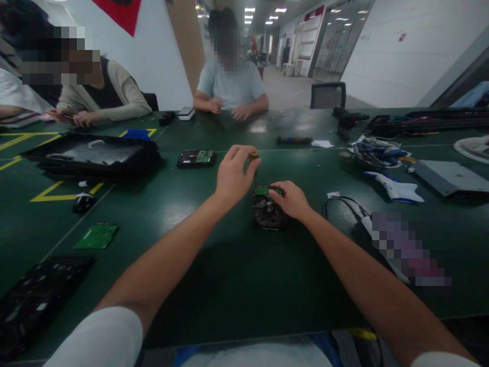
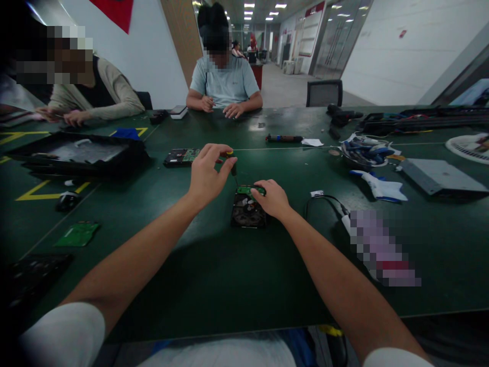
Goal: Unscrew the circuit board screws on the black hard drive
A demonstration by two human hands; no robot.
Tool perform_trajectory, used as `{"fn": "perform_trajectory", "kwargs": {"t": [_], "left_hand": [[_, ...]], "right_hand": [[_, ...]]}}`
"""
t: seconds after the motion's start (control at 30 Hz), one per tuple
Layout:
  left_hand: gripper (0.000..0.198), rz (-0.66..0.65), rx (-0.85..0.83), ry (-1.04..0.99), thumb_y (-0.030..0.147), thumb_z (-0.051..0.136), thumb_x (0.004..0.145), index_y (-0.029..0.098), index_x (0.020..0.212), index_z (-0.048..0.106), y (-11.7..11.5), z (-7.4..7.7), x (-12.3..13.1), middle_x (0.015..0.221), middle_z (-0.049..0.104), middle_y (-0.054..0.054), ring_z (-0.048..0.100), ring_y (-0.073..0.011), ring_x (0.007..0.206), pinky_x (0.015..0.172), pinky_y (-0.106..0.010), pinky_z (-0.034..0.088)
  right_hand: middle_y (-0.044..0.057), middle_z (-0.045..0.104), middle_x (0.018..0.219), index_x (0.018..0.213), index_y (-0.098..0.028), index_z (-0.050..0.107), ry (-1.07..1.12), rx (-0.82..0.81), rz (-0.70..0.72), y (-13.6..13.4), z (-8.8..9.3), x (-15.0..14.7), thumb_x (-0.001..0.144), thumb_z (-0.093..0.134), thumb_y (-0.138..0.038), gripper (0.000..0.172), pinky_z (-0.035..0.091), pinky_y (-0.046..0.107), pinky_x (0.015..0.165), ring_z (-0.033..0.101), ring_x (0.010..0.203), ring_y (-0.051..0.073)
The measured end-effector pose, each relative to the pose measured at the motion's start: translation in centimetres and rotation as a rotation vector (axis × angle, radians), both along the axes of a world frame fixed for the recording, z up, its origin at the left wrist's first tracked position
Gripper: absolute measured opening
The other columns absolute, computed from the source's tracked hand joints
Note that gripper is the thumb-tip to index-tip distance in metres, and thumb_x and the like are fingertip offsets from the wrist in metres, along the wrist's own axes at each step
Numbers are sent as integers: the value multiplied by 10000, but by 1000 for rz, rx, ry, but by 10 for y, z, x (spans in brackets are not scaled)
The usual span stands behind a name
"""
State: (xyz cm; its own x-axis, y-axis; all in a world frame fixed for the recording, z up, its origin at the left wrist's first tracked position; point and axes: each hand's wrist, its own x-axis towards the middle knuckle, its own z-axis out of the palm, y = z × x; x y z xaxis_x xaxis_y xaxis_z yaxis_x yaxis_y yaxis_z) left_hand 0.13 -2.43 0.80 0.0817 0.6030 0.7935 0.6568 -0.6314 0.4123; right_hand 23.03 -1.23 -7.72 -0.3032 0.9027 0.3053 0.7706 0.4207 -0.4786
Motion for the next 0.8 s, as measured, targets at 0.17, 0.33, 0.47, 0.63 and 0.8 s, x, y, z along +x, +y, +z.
{"fn": "perform_trajectory", "kwargs": {"t": [0.17, 0.33, 0.47, 0.63, 0.8], "left_hand": [[171, 6, -30, 44, 267, 644, 1041, 243, 1208, 677, 2, -1, -3, 1177, 773, -68, 717, -232, 1090, 976, -399, 573], [218, 61, 11, 72, 366, 783, 964, 239, 1097, 666, 2, -2, -3, 1077, 759, -57, 681, -244, 1035, 937, -398, 549], [180, 65, 22, 62, 335, 769, 972, 234, 1048, 641, 1, 0, -2, 1052, 717, -54, 654, -232, 1035, 880, -362, 548], [163, 50, 6, 52, 305, 763, 969, 232, 1036, 634, 1, 3, -3, 1030, 703, -42, 663, -205, 944, 812, -332, 546], [138, -86, -35, 64, 189, 678, 1001, 231, 1130, 652, 3, 4, -4, 1113, 764, -44, 714, -191, 982, 843, -321, 560]], "right_hand": [[97, 754, 1236, 1268, -254, 750, 10, 5, 4, -1, 0, 0, 1067, 608, -437, 307, 518, 408, 1021, 680, 1175, 274], [95, 752, 1246, 1273, -251, 753, -2, -1, -6, -2, 3, -1, 1069, 606, -430, 308, 508, 397, 1031, 669, 1199, 270], [100, 749, 1254, 1286, -242, 752, -12, -18, -9, -2, 3, -1, 1070, 599, -431, 325, 505, 400, 1035, 668, 1196, 272], [102, 747, 1255, 1286, -242, 754, -5, -13, -10, -1, 2, 0, 1064, 610, -437, 328, 510, 407, 1032, 675, 1186, 275], [99, 757, 1227, 1266, -247, 758, 2, 12, 3, 1, -1, 0, 1062, 624, -422, 301, 511, 399, 1032, 675, 1187, 271]]}}
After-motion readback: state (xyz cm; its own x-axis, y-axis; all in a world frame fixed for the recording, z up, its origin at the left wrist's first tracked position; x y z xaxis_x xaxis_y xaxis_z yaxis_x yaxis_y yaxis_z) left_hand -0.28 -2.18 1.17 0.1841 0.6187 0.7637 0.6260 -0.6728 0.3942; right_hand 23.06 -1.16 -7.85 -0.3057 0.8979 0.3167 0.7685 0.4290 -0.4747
